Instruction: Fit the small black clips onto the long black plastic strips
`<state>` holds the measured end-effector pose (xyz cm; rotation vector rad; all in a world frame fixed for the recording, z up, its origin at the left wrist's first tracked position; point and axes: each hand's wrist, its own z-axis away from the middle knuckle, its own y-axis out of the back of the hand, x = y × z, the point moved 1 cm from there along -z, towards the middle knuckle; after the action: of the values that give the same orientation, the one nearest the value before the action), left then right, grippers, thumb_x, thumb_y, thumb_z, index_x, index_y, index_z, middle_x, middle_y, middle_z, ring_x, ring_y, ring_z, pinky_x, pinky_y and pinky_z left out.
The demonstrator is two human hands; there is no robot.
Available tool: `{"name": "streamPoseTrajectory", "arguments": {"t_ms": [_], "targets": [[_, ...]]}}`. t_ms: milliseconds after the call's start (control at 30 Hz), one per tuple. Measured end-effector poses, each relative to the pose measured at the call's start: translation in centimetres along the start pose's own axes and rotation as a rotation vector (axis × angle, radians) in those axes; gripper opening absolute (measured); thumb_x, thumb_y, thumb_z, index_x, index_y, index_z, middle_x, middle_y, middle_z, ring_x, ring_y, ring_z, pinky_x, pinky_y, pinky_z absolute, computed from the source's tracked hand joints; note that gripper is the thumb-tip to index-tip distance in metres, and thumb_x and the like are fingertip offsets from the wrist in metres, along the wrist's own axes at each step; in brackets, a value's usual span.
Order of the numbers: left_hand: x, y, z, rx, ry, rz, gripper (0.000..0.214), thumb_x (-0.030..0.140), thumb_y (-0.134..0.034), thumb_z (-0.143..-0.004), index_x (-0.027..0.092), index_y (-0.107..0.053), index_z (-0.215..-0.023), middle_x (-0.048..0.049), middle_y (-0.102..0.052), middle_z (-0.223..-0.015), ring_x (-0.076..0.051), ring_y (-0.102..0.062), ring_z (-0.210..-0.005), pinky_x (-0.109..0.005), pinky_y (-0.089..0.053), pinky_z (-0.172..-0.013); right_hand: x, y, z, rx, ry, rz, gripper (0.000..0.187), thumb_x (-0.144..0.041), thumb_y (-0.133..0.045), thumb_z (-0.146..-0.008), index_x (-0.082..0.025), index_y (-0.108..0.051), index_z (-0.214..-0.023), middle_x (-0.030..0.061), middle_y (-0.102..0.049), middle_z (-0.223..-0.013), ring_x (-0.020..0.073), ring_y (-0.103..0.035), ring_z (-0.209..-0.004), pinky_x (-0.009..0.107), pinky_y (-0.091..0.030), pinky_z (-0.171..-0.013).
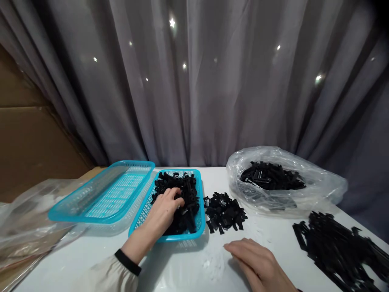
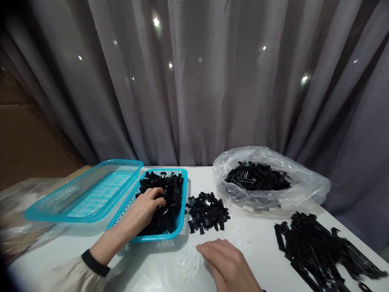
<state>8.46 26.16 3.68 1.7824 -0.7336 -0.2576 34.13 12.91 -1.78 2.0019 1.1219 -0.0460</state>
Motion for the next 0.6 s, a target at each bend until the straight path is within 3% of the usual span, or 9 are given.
{"name": "streamPoseTrajectory", "arguments": {"t_ms": [133,267,433,500,600], "targets": [[-0.7,0.4,0.8,0.017,-0.026,0.054,0.033,0.005,-0.042,-0.082,0.021,-0.07,-0.091,-0.0074,-0.065,-0.113,-0.026,-0.06,-0.1,-0.039,-0.047,-0.086,1.0,-0.1,0.6,0.005,-0.104,-0.098,0.029,-0.007,-0.042,-0.089,-0.019,-0.062,-0.108,0.0062,-0.07,-0.097,0.0162,-0.067,-0.084,0.023,-0.057,-0.072],[-1.2,0.1,2.4,0.089,0.062,0.149,0.026,0.023,-0.043,-0.088,0.017,-0.069,-0.093,-0.0124,-0.067,-0.114,-0.028,-0.066,-0.098,-0.04,-0.052,-0.083,1.4,0.2,0.6,0.006,-0.181,-0.16,0.029,-0.01,-0.039,-0.092,-0.016,-0.063,-0.108,0.0079,-0.069,-0.097,0.0143,-0.068,-0.076,0.02,-0.057,-0.068],[1.1,0.5,4.0,0.162,0.2,0.292,0.027,0.035,-0.052,-0.088,0.014,-0.068,-0.092,-0.0157,-0.064,-0.119,-0.031,-0.064,-0.101,-0.039,-0.053,-0.08,1.4,0.0,0.8,0.003,-0.184,-0.208,0.03,-0.01,-0.039,-0.091,-0.017,-0.063,-0.108,0.0068,-0.069,-0.092,0.0131,-0.065,-0.069,0.021,-0.055,-0.062],[3.3,0.7,4.5,0.108,0.248,0.446,0.027,0.038,-0.052,-0.09,0.017,-0.068,-0.097,-0.0102,-0.069,-0.108,-0.024,-0.065,-0.096,-0.03,-0.053,-0.076,1.1,-0.3,0.8,0.0,-0.207,-0.231,0.031,-0.01,-0.039,-0.092,-0.018,-0.064,-0.108,0.0066,-0.069,-0.09,0.0132,-0.064,-0.067,0.022,-0.054,-0.061],[7.1,0.3,5.3,-0.081,0.521,1.091,0.026,0.043,-0.064,-0.083,0.02,-0.071,-0.093,-0.0037,-0.071,-0.084,-0.015,-0.061,-0.072,-0.019,-0.046,-0.061,0.5,-0.6,0.5,0.012,-0.241,-0.298,0.031,-0.012,-0.039,-0.092,-0.018,-0.063,-0.11,0.0067,-0.068,-0.09,0.0139,-0.063,-0.069,0.023,-0.053,-0.062]]}}
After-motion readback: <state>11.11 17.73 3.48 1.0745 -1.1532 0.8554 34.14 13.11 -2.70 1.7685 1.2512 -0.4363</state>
